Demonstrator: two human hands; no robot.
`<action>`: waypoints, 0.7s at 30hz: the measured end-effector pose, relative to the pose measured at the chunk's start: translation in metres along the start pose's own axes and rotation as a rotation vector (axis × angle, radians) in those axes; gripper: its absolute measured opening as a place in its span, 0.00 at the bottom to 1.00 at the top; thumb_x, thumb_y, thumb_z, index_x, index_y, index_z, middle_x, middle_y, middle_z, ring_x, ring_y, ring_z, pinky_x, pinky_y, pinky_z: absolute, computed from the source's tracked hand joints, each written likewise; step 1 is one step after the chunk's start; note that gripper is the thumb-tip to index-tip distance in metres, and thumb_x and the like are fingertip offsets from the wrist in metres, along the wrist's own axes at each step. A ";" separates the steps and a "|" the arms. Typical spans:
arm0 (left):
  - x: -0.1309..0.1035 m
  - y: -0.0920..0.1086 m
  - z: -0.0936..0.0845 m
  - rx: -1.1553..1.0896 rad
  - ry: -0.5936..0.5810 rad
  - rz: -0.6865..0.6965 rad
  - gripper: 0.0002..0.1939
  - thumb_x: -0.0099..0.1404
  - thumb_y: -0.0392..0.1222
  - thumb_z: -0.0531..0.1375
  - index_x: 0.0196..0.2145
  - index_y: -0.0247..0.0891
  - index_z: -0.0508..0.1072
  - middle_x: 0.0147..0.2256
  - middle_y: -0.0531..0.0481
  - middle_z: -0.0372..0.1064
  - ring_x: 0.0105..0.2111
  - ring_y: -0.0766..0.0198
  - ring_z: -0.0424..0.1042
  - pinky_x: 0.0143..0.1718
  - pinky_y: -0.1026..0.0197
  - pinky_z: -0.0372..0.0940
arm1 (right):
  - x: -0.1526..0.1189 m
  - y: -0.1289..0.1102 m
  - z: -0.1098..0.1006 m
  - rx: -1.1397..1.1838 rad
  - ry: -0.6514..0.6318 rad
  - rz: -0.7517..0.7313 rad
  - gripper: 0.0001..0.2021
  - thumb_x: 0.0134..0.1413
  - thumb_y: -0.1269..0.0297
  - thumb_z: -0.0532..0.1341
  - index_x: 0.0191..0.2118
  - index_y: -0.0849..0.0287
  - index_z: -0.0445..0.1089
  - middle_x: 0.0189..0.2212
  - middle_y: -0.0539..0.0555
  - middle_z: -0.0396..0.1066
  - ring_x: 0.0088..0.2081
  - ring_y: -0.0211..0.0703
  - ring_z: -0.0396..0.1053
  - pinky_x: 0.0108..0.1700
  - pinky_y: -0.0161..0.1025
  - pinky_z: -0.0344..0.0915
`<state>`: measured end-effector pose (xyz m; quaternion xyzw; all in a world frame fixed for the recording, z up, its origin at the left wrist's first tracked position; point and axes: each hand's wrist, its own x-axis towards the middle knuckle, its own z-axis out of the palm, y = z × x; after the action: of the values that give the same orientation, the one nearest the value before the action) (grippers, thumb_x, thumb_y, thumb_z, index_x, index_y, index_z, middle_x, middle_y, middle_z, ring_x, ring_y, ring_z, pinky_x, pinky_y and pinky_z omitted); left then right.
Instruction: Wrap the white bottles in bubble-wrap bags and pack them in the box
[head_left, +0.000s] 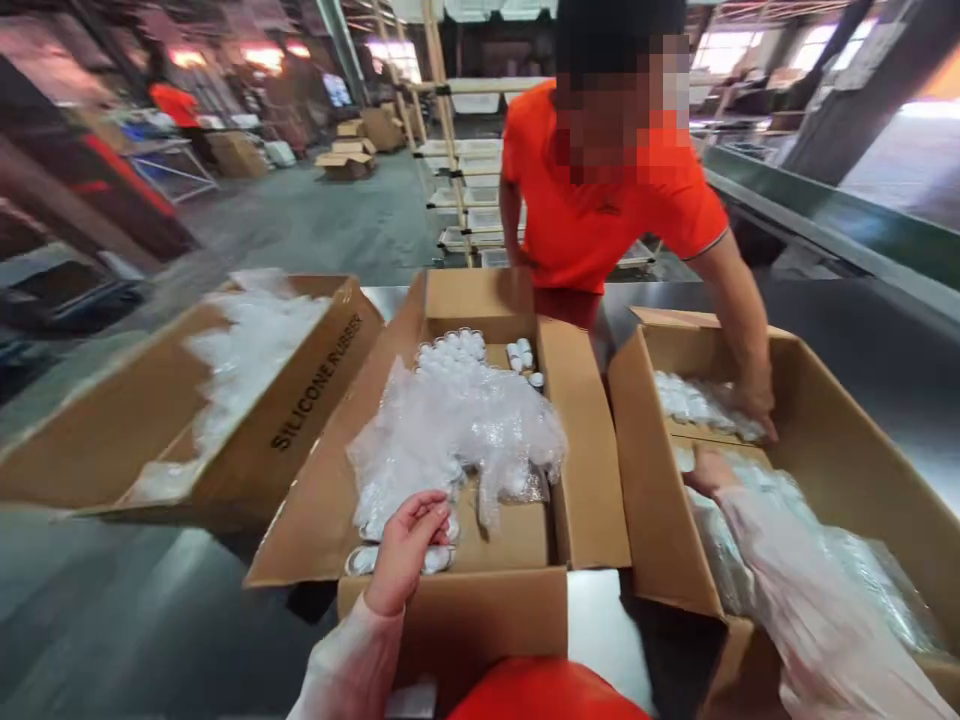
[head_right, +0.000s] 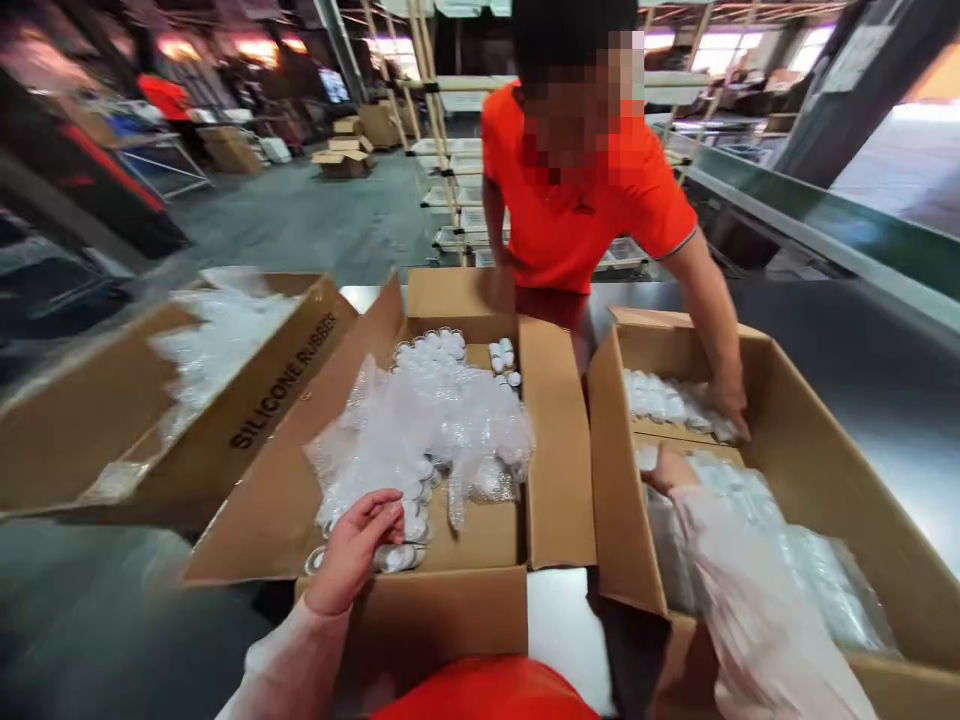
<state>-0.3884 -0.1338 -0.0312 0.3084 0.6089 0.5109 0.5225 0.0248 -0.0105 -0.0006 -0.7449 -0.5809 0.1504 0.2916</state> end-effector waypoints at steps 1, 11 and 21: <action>0.003 -0.002 -0.004 0.095 0.023 0.026 0.21 0.49 0.54 0.64 0.33 0.35 0.69 0.21 0.56 0.64 0.20 0.68 0.64 0.24 0.64 0.61 | -0.001 -0.008 -0.007 -0.022 0.013 -0.014 0.18 0.39 0.59 0.70 0.35 0.65 0.70 0.28 0.59 0.70 0.31 0.51 0.69 0.34 0.49 0.65; 0.035 -0.012 0.061 0.651 -0.130 0.021 0.16 0.51 0.41 0.61 0.38 0.32 0.71 0.39 0.35 0.72 0.46 0.47 0.68 0.43 0.54 0.59 | -0.150 -0.124 0.070 0.672 -0.713 -0.088 0.25 0.38 0.48 0.67 0.42 0.58 0.70 0.33 0.55 0.73 0.34 0.46 0.71 0.40 0.45 0.68; -0.023 -0.008 0.007 -0.377 -0.469 -0.241 0.14 0.38 0.31 0.61 0.28 0.35 0.71 0.25 0.51 0.70 0.27 0.65 0.69 0.34 0.62 0.62 | -0.194 -0.100 0.109 1.414 -1.052 0.296 0.20 0.41 0.52 0.69 0.39 0.59 0.72 0.37 0.55 0.74 0.38 0.44 0.71 0.40 0.40 0.66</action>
<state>-0.3747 -0.1555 -0.0309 0.2413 0.3988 0.4640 0.7533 -0.1684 -0.1513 -0.0474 -0.2930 -0.3091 0.8317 0.3563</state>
